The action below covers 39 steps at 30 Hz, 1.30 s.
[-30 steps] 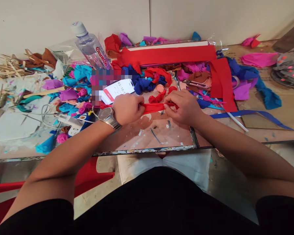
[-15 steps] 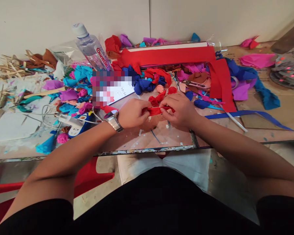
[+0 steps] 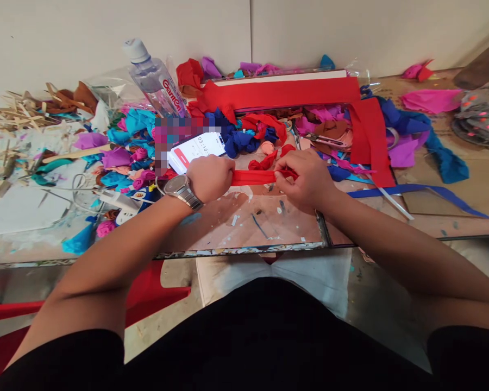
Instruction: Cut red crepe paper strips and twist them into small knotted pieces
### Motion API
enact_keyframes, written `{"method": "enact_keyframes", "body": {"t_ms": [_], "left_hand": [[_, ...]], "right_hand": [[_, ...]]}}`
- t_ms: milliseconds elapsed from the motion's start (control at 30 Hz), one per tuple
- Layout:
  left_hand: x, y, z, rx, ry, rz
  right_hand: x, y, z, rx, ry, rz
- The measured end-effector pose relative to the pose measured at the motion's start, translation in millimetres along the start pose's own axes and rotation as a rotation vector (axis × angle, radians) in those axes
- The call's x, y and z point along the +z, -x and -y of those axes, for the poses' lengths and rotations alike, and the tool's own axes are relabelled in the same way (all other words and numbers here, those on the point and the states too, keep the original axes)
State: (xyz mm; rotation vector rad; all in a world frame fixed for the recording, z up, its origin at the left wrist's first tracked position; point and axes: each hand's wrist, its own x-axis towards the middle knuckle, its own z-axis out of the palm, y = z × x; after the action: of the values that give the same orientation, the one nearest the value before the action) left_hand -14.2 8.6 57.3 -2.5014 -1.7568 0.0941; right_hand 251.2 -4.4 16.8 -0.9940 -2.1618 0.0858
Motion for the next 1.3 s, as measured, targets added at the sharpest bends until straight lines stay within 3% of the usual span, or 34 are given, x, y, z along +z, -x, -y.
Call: {"method": "enact_keyframes", "body": {"t_ms": [167, 367, 500, 633, 767, 867, 1300], "left_hand": [[-5.4, -2.9, 8.5, -0.037, -0.097, 0.091], [-6.4, -2.0, 22.8, -0.035, -0.092, 0.032], [-3.2, -2.6, 22.6, -0.025, -0.073, -0.014], [0.7, -0.4, 11.6, 0.122, 0.070, -0.068], [3.3, 5.8, -3.0, 0.365, 0.401, -0.107], [4.8, 9.7, -11.5, 0.472, 0.586, -0.086], [12.6, 11.6, -19.0, 0.493, 0.624, -0.051]], "right_hand": [[0.3, -0.2, -2.0, 0.030, -0.005, 0.000], [-4.3, -4.2, -9.1, 0.070, 0.011, -0.041], [-5.3, -4.8, -11.1, 0.049, -0.032, 0.000], [-0.9, -1.5, -2.6, -0.005, -0.096, 0.082], [3.8, 0.8, 10.5, -0.047, -0.120, 0.135], [6.0, 1.5, 16.3, -0.075, -0.132, 0.149], [5.3, 1.5, 16.4, -0.040, -0.144, 0.239]]}}
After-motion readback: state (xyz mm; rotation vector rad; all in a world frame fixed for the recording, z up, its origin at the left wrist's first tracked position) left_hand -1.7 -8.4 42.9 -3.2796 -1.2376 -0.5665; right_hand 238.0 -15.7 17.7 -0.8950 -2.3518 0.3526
